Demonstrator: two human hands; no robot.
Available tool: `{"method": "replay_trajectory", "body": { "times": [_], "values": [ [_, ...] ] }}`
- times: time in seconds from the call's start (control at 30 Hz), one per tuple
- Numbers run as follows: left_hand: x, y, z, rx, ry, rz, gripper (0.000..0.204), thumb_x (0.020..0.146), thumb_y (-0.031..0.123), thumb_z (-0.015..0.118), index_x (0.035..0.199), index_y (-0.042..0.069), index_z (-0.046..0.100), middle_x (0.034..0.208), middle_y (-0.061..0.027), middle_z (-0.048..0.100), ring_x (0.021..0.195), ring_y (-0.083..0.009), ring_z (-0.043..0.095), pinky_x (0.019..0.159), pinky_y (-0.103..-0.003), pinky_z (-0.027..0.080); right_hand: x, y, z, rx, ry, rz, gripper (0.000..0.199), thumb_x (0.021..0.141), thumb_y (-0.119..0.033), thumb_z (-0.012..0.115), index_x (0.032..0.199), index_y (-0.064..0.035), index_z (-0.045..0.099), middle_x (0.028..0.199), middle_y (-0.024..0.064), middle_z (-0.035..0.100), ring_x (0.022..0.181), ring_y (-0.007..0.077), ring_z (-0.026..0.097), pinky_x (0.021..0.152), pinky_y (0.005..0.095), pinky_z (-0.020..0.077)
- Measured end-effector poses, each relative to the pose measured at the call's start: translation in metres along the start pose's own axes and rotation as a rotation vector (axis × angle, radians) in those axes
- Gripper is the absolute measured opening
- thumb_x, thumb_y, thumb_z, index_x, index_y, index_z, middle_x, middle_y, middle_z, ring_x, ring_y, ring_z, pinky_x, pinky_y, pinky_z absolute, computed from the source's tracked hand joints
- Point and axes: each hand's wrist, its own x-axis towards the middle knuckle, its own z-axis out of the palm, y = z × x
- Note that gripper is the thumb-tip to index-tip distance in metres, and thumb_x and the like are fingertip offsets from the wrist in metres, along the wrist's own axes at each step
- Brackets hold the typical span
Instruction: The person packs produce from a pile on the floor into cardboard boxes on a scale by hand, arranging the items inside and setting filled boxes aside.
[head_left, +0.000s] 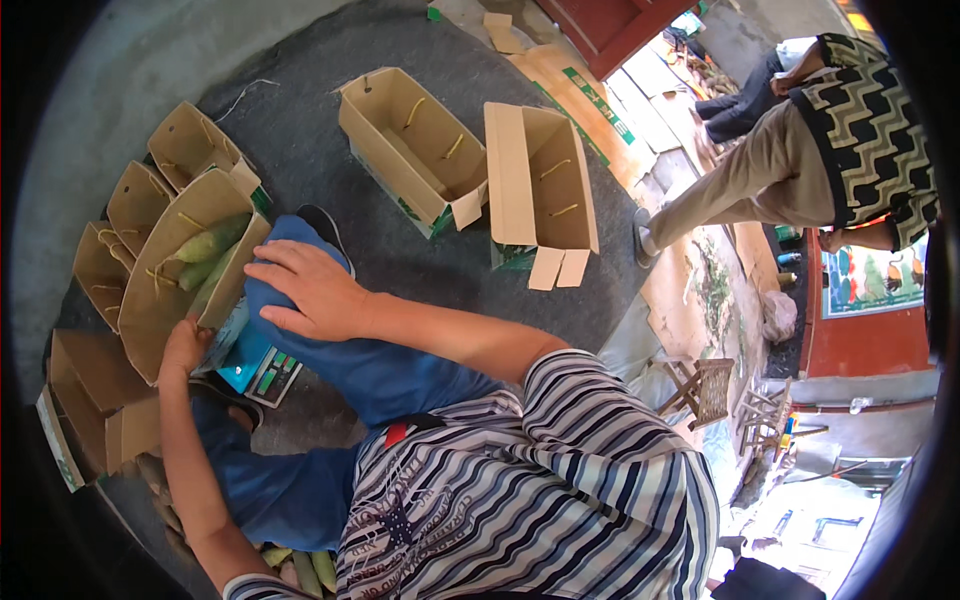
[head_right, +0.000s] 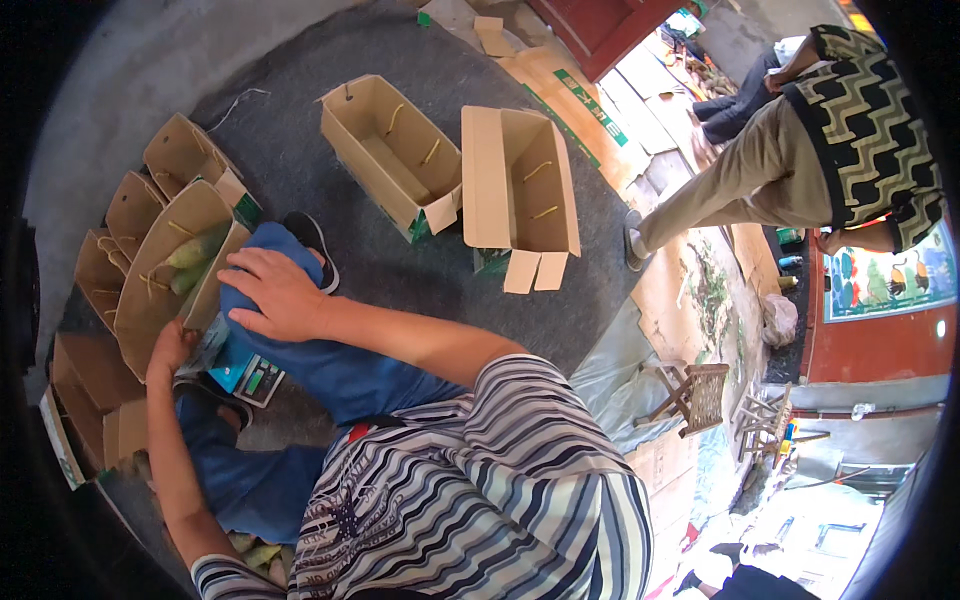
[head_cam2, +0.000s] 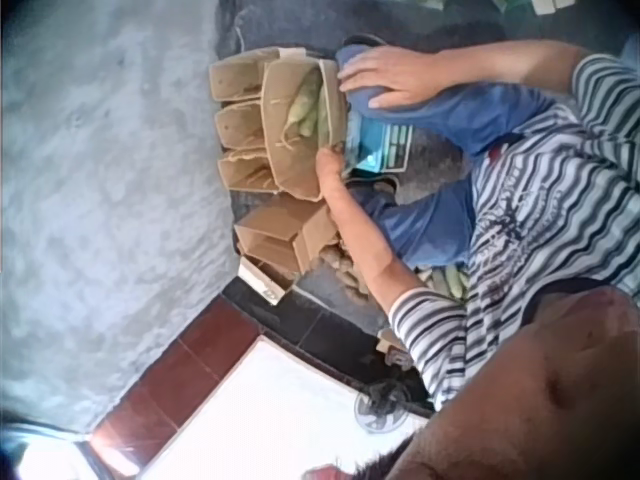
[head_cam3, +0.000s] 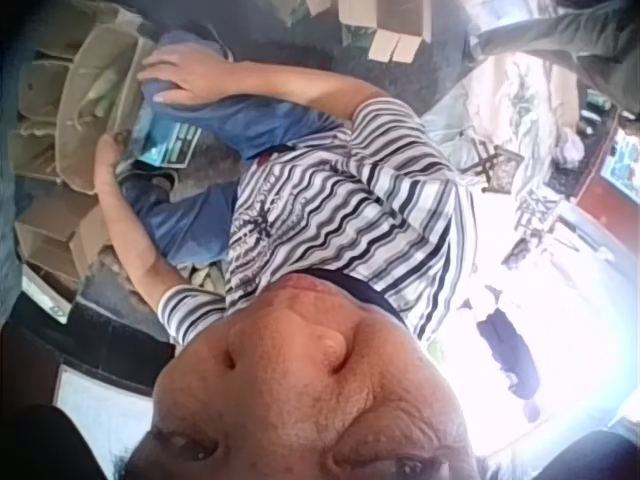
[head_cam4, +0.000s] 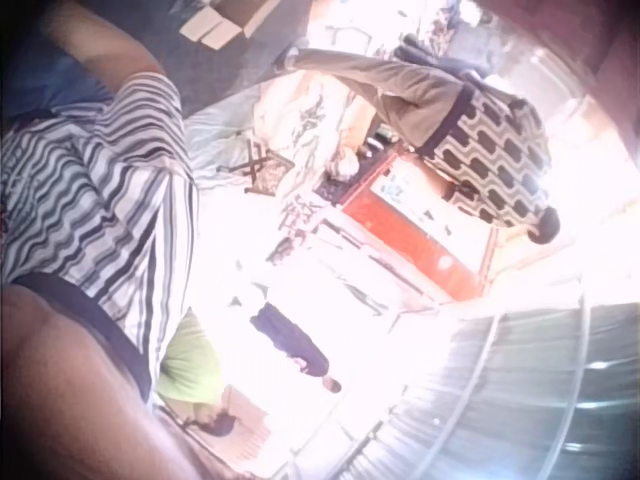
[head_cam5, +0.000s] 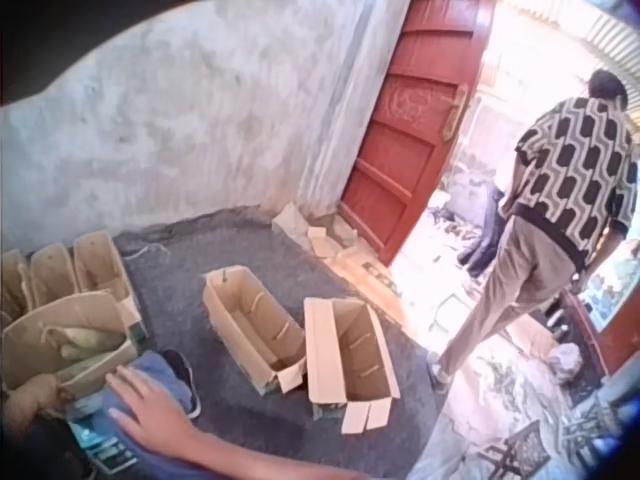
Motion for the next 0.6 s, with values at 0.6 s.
{"method": "replay_trajectory", "body": {
  "times": [0.6],
  "values": [
    [-0.010,0.019,0.000,0.025,0.071,-0.092,0.030,0.075,0.010,0.061,0.102,0.002,0.053,0.092,-0.0241,0.058,0.092,-0.0374,0.055,0.078,-0.042,0.043,-0.109,0.220,-0.077,-0.836,-0.386,0.888,0.038,0.076,-0.032,0.059,0.100,-0.0031,0.053,0.089,0.0177,0.061,0.088,0.0344,0.058,0.080,0.0437,0.0434]
  ]
}}
